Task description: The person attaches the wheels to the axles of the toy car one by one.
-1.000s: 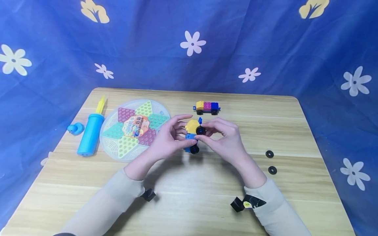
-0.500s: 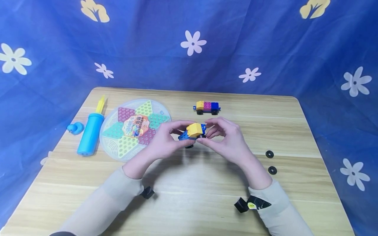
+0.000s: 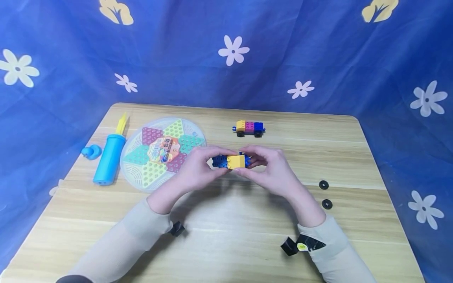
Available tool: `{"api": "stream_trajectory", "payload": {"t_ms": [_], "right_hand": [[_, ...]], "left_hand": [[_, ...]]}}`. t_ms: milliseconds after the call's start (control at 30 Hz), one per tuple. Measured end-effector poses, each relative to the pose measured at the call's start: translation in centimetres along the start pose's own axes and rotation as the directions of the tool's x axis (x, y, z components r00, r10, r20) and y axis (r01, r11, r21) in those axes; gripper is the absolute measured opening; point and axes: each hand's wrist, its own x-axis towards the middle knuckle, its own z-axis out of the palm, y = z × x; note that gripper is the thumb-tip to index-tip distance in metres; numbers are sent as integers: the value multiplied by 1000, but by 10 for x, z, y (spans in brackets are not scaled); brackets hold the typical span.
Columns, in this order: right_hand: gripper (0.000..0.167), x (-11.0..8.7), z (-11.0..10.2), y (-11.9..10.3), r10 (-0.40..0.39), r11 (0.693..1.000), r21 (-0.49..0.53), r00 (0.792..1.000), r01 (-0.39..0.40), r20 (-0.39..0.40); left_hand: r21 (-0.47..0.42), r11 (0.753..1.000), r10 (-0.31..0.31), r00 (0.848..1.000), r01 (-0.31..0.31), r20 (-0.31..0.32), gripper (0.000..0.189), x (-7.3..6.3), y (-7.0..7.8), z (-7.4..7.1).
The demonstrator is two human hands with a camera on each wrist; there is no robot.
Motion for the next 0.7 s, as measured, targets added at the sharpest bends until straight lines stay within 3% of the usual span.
{"api": "stream_trajectory", "payload": {"t_ms": [333, 533, 700], "right_hand": [[49, 0, 10, 0, 52, 998, -20, 998, -53, -36], [43, -2, 12, 0, 72, 997, 19, 996, -71, -53], [46, -5, 13, 4, 28, 999, 44, 993, -23, -114]], "left_hand": [[58, 989, 134, 991, -132, -23, 43, 0, -4, 2], [39, 984, 178, 984, -176, -33, 42, 0, -6, 3], [-10, 977, 212, 974, -213, -86, 41, 0, -8, 2]]}}
